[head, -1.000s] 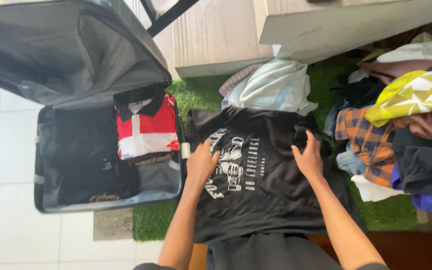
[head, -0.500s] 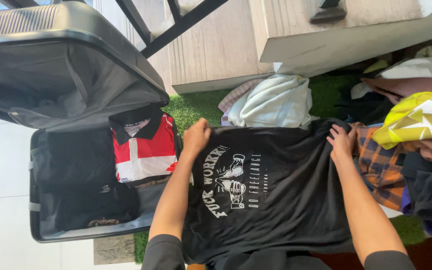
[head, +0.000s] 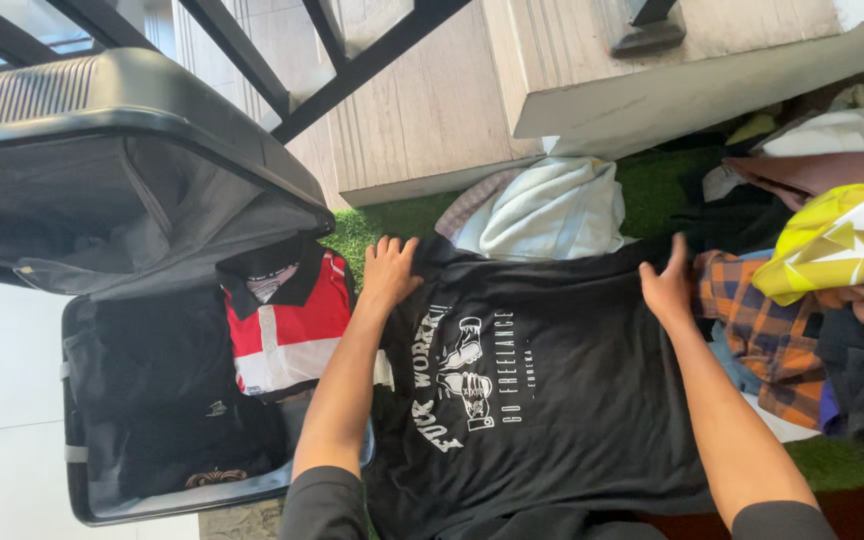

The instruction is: The person folds several black shirts and places them into an open suitcase on a green surface near a staircase.

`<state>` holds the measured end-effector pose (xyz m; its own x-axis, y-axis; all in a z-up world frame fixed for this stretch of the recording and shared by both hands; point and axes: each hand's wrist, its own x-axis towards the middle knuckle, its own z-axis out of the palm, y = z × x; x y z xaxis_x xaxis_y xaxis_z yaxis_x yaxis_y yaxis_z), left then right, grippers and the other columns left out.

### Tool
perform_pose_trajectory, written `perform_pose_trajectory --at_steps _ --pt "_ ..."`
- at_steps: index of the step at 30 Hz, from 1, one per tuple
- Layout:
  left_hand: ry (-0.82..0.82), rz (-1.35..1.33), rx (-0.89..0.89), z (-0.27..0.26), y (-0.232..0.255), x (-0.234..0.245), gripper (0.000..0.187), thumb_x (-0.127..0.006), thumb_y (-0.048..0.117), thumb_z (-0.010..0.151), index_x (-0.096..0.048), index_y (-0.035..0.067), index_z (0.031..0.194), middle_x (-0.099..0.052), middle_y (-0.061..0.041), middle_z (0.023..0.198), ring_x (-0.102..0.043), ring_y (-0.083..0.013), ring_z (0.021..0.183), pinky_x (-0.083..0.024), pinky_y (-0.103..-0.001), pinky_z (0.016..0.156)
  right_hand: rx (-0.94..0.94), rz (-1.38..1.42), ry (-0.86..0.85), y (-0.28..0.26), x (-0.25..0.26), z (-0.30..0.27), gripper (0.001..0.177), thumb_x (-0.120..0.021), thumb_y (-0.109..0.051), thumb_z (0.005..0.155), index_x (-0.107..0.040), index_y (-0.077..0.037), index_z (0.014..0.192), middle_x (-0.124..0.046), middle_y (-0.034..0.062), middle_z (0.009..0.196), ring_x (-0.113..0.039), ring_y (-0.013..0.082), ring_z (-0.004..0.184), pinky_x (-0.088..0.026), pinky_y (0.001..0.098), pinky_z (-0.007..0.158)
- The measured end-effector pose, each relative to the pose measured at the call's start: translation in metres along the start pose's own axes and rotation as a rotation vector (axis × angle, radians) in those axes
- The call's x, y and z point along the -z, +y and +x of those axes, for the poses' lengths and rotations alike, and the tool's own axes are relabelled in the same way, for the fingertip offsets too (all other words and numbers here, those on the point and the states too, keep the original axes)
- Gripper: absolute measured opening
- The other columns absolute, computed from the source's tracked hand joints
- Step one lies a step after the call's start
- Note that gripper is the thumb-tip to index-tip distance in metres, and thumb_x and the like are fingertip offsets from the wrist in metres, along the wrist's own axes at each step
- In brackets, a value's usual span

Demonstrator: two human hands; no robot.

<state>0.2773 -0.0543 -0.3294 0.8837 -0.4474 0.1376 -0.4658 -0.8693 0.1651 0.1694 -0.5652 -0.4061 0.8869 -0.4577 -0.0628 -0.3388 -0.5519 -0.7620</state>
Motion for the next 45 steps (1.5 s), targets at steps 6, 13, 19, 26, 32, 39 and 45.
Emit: perform_pose_trajectory --at_steps 6,13,19,26,32,39,45 --pt "-0.089 -0.392 0.690 0.034 -0.015 0.004 0.030 -0.060 0.031 0.108 -0.061 0.015 0.133 -0.066 -0.014 0.134 -0.061 -0.0358 0.128 -0.049 -0.050 0.110 0.000 -0.275 -0.265 0.001 -0.004 -0.008 0.059 -0.067 -0.028 0.095 -0.051 -0.010 0.149 -0.039 0.0243 0.159 -0.038 0.0424 0.145 -0.034 0.0471 0.115" --pt "0.438 -0.320 0.221 0.014 0.047 0.043 0.030 -0.067 0.009 0.091 -0.061 0.004 0.120 -0.057 -0.020 0.127 -0.054 -0.0405 0.123 -0.045 -0.051 0.103 0.321 -0.210 0.099 -0.039 -0.002 -0.058 0.031 -0.060 -0.013 0.102 -0.064 -0.007 0.132 -0.060 0.0182 0.137 -0.056 0.0371 0.133 -0.045 0.0448 0.114" --pt "0.099 -0.458 0.099 -0.079 0.124 0.032 0.035 -0.070 0.010 0.089 -0.062 0.008 0.123 -0.059 -0.016 0.123 -0.057 -0.0361 0.118 -0.047 -0.047 0.098 0.294 -0.244 0.076 -0.047 0.000 -0.134 0.025 -0.065 -0.010 0.094 -0.069 -0.006 0.119 -0.064 0.0164 0.123 -0.060 0.0370 0.120 -0.046 0.0468 0.101" --pt "0.031 -0.504 0.477 -0.256 0.177 0.031 0.046 -0.068 0.016 0.089 -0.057 0.005 0.132 -0.050 -0.024 0.144 -0.047 -0.0432 0.134 -0.041 -0.050 0.109 -0.009 -0.417 0.126 0.023 0.072 -0.274 0.031 -0.064 -0.022 0.097 -0.069 -0.008 0.125 -0.064 0.0171 0.131 -0.057 0.0388 0.123 -0.045 0.0520 0.098" --pt "0.079 -0.293 0.750 -0.395 0.209 0.041 0.047 -0.071 0.020 0.085 -0.058 0.006 0.128 -0.049 -0.028 0.143 -0.046 -0.0452 0.132 -0.040 -0.051 0.108 -0.272 -0.522 0.183 0.047 0.124 -0.354 0.058 -0.067 -0.032 0.097 -0.055 -0.010 0.149 -0.048 0.0213 0.150 -0.043 0.0433 0.138 -0.038 0.0641 0.107" --pt "0.376 -0.377 1.233 -0.434 0.232 0.033 0.075 -0.078 0.027 0.081 -0.047 -0.005 0.141 -0.046 -0.030 0.144 -0.042 -0.0493 0.133 -0.038 -0.056 0.106 -0.546 -0.504 0.114 0.081 0.160 -0.328 0.082 -0.074 -0.046 0.089 -0.043 -0.007 0.154 -0.035 0.0272 0.153 -0.033 0.0484 0.138 -0.030 0.0689 0.105" --pt "0.199 -0.581 1.210 -0.466 0.191 0.006 0.074 -0.078 0.026 0.082 -0.049 -0.003 0.144 -0.061 -0.025 0.133 -0.058 -0.0392 0.124 -0.046 -0.045 0.104 -0.405 -0.403 0.089 0.097 0.189 -0.335 0.058 -0.076 -0.045 0.093 -0.068 0.000 0.129 -0.064 0.0266 0.132 -0.056 0.0442 0.128 -0.046 0.0524 0.106"
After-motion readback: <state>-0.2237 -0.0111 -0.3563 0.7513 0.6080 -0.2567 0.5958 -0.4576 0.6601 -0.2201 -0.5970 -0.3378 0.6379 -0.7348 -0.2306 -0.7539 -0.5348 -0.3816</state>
